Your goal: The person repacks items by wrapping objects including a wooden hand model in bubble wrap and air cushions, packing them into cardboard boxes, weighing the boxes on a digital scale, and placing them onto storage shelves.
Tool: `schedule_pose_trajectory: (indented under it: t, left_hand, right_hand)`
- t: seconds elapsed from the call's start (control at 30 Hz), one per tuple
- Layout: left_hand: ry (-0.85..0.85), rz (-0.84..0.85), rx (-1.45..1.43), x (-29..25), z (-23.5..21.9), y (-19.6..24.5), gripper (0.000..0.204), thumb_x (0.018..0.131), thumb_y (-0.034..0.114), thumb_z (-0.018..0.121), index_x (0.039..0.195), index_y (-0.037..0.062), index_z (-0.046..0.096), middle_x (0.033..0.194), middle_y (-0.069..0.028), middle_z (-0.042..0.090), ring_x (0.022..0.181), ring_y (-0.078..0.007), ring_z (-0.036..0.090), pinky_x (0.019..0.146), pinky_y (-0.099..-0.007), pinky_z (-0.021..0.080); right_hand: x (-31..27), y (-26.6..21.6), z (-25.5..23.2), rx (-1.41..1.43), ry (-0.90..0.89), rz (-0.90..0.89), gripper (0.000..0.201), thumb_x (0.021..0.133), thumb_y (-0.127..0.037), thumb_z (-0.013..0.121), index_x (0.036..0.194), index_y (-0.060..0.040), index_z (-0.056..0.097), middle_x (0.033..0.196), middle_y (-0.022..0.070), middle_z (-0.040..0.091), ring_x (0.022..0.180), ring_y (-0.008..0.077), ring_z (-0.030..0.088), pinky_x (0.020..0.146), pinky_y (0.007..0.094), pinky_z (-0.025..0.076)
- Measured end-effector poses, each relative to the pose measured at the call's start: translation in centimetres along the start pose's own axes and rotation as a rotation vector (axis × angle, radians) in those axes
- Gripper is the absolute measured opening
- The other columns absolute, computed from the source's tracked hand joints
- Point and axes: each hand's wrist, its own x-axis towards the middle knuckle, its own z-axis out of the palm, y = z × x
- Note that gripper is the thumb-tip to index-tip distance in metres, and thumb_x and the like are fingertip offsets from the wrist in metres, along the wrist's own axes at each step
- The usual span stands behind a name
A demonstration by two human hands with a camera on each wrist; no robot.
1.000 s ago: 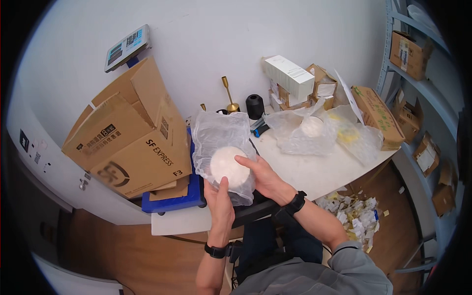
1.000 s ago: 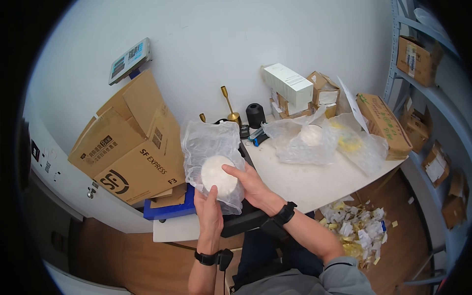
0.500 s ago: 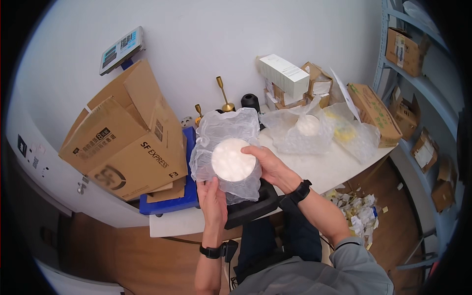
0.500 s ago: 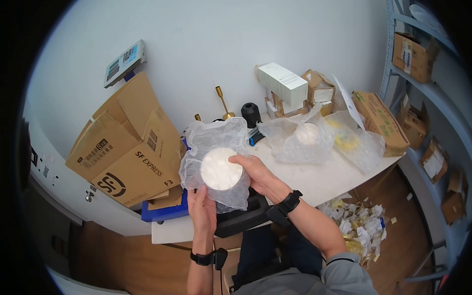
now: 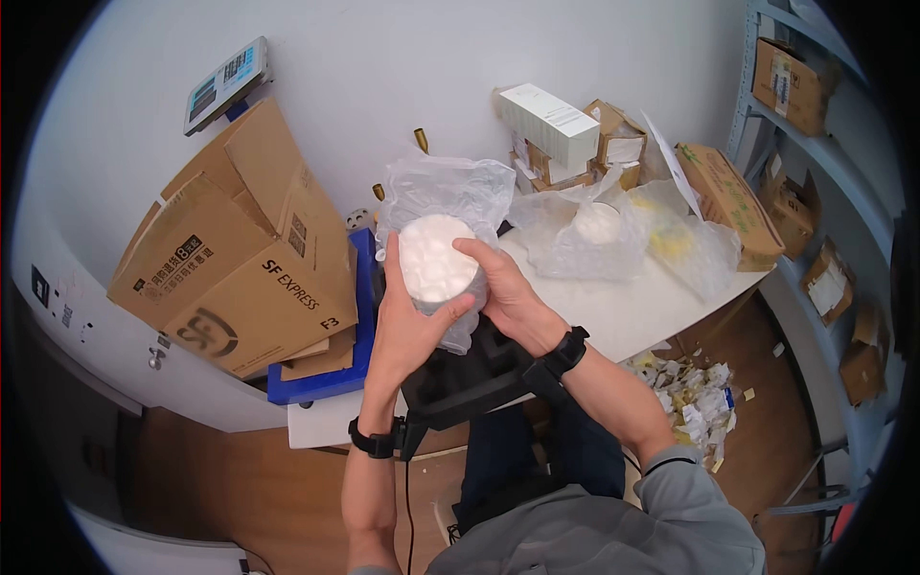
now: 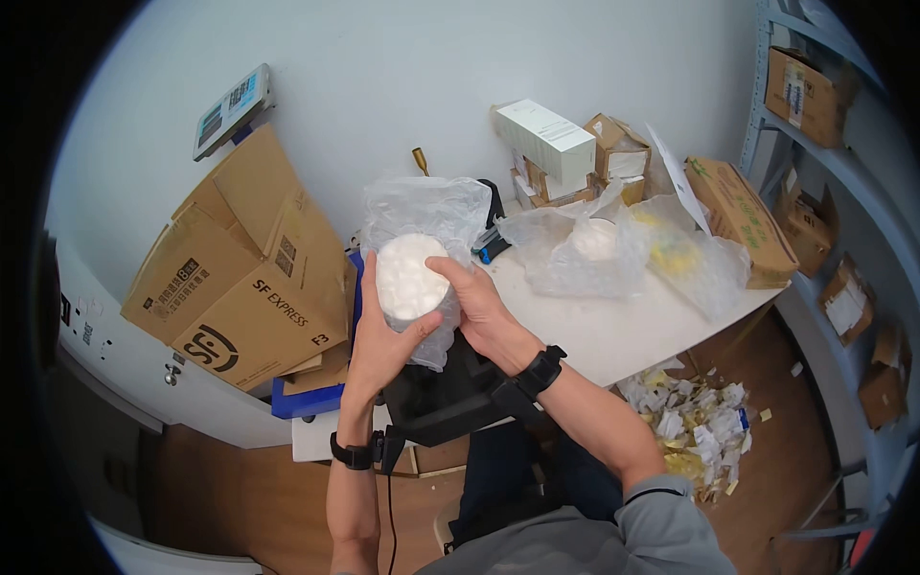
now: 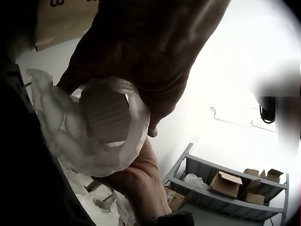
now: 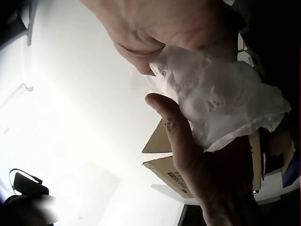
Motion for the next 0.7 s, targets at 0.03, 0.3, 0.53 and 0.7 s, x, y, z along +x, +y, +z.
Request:
schedule_pose_trajectory:
  t: [0.03, 0.3, 0.53, 0.7]
  left_hand:
    - [-0.04, -0.045, -0.048, 0.1, -0.4, -0.1, 0.118, 0.078, 0.037, 0.089, 0.16, -0.0031, 0.014, 0.157, -0.031, 0.035, 0.146, -0.0408, 0.037, 0.117, -0.0457, 0.036]
    - [-0.121, -0.249, -0.346, -0.3, -1.3, -4.2, 0.126, 0.07, 0.027, 0.095, 0.16, 0.0003, 0.011, 0.154, -0.0218, 0.034, 0.143, -0.0324, 0.039, 0.117, -0.0419, 0.037]
    - [-0.192, -0.287, -0.404, -0.4, -3.0, -3.8, 0.114, 0.068, 0.021, 0.094, 0.157, 0.0009, 0.025, 0.151, -0.0169, 0.043, 0.142, -0.0277, 0.043, 0.118, -0.0405, 0.036]
    - [-0.33, -0.34, -0.276, 0.3, -3.4, -3.4, 0.109, 0.065, 0.023, 0.097, 0.151, -0.0018, 0.035, 0.144, -0.0165, 0.052, 0.135, -0.0263, 0.05, 0.115, -0.0393, 0.039]
  right_hand:
    - [0.1, -0.1, -0.1, 0.011, 0.009, -0.005, 0.053, 0.094, -0.031, 0.071, 0.135, 0.0002, 0.057, 0.127, 0.0087, 0.066, 0.115, 0.02, 0.064, 0.099, 0.0356, 0.051]
    - [0.1, 1.2, -0.9, 0.083, -0.096, 0.233, 0.061, 0.095, -0.035, 0.072, 0.145, -0.009, 0.05, 0.141, 0.0059, 0.059, 0.13, 0.0222, 0.056, 0.108, 0.0414, 0.044]
    - [-0.1, -1.8, -0.8, 0.088, -0.166, 0.296, 0.063, 0.097, -0.041, 0.068, 0.146, -0.0078, 0.048, 0.144, 0.0071, 0.057, 0.134, 0.0229, 0.054, 0.107, 0.0441, 0.046]
    - [1.9, -2.5, -3.0, -0.337, -0.038, 0.323, 0.054, 0.096, -0.037, 0.068, 0.142, -0.011, 0.056, 0.134, 0.0095, 0.065, 0.12, 0.0234, 0.064, 0.098, 0.0421, 0.052]
